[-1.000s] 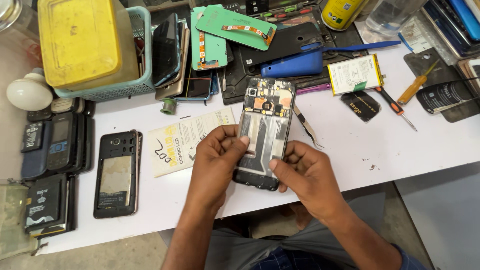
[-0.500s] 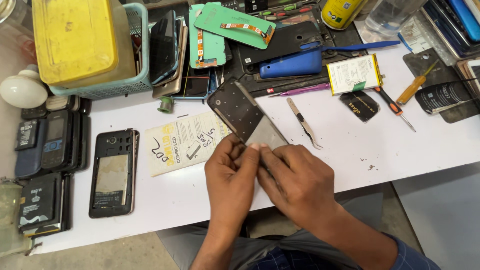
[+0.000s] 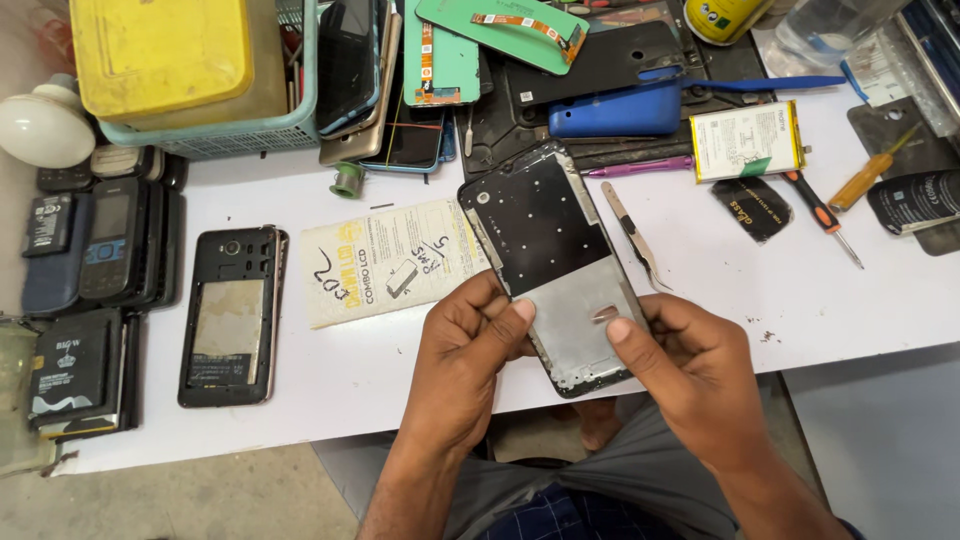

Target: The person disassembles a smartphone at a repair workbench. They peel a protective film from a replacement display, remove the phone's battery, use tweezers to work on the internal components, and then pry and peel old adhesive residue from the inside of the phone's rear frame.

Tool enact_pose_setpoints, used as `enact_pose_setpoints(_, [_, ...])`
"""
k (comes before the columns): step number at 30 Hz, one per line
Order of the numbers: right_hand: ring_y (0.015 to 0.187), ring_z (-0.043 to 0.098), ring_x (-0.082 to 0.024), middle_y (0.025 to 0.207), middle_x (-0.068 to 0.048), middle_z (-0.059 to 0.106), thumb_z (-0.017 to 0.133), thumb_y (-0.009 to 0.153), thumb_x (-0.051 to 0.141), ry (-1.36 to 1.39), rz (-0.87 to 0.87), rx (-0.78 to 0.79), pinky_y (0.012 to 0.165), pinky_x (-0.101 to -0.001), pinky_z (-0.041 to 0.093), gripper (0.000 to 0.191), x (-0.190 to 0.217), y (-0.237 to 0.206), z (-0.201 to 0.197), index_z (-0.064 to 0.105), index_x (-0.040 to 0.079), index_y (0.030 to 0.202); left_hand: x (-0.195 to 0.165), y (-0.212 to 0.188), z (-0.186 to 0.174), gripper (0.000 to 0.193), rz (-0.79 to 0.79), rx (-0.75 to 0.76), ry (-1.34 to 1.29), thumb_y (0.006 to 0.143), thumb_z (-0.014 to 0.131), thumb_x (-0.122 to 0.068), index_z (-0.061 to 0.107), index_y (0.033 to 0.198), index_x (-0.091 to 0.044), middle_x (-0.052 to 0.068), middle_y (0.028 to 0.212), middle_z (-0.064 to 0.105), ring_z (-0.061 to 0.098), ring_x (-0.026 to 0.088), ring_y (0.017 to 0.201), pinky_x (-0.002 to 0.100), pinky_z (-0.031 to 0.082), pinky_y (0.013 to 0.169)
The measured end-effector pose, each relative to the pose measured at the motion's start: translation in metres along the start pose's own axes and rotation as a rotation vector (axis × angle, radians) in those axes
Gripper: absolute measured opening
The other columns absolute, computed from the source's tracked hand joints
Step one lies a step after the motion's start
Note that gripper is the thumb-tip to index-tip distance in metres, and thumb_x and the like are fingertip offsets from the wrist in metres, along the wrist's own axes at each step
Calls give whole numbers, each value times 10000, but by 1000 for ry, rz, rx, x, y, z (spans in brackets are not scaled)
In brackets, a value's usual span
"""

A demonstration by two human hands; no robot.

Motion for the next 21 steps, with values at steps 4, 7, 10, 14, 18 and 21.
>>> enact_pose_setpoints(4, [686, 670, -80, 801, -77, 757, 666, 965, 158, 159, 0, 34, 637, -208, 536, 269, -7, -5, 2, 713, -89, 1058, 5, 6, -6, 375, -43, -16, -20, 1024, 609, -175, 618, 1305, 73, 119, 1048, 688, 607, 144, 893, 300, 506, 829])
enact_pose_setpoints(7, [674, 579, -50, 786, -48, 694, 672, 1024, 144, 261, -81, 73, 622, -192, 470, 262, -3, -1, 11, 721, -104, 1096, 7, 20, -7, 593, -71, -64, -66, 1042, 507, -408, 568, 1376, 78, 139, 1097, 611, 529, 197, 951, 336, 455, 844])
enact_pose_setpoints(10, [660, 521, -42, 763, -33, 647, 670, 1034, 130, 185, -87, 49, 601, -187, 417, 245, -4, 3, 19, 726, -103, 1084, 5, 38, 13, 902, -59, 84, -353, 945, 305, -702, 479, 1441, 31, 182, 1277, 673, 660, 282, 1206, 400, 560, 1049])
enact_pose_setpoints(14, [813, 651, -83, 927, -86, 728, 644, 1028, 127, 305, -77, 82, 744, -218, 524, 243, -1, 9, 26, 693, -105, 1082, 5, 48, 42, 1185, -54, 385, -559, 910, 113, -888, 437, 1513, 80, 284, 1256, 653, 668, 375, 1195, 477, 589, 1027])
enact_pose_setpoints(18, [889, 684, -112, 1001, -113, 734, 638, 1011, 124, 315, -43, 48, 807, -253, 561, 259, -2, 14, 20, 681, -107, 1119, 11, 59, 47, 1228, -108, 487, -699, 971, 57, -926, 426, 1508, 116, 297, 1185, 649, 699, 385, 1152, 500, 608, 1009])
enact_pose_setpoints(21, [868, 689, -139, 990, -138, 738, 628, 1019, 131, 264, -19, 42, 774, -284, 568, 271, -11, 18, 12, 685, -111, 1128, 12, 66, 45, 1205, -101, 524, -672, 1022, 78, -914, 442, 1503, 130, 301, 1198, 656, 703, 364, 1094, 472, 596, 985])
Point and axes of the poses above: each hand's wrist, its own y-axis towards the middle knuckle, its own z-axis out of the palm, x = y × z, the point moved 8 cm from there along y, towards the middle knuckle
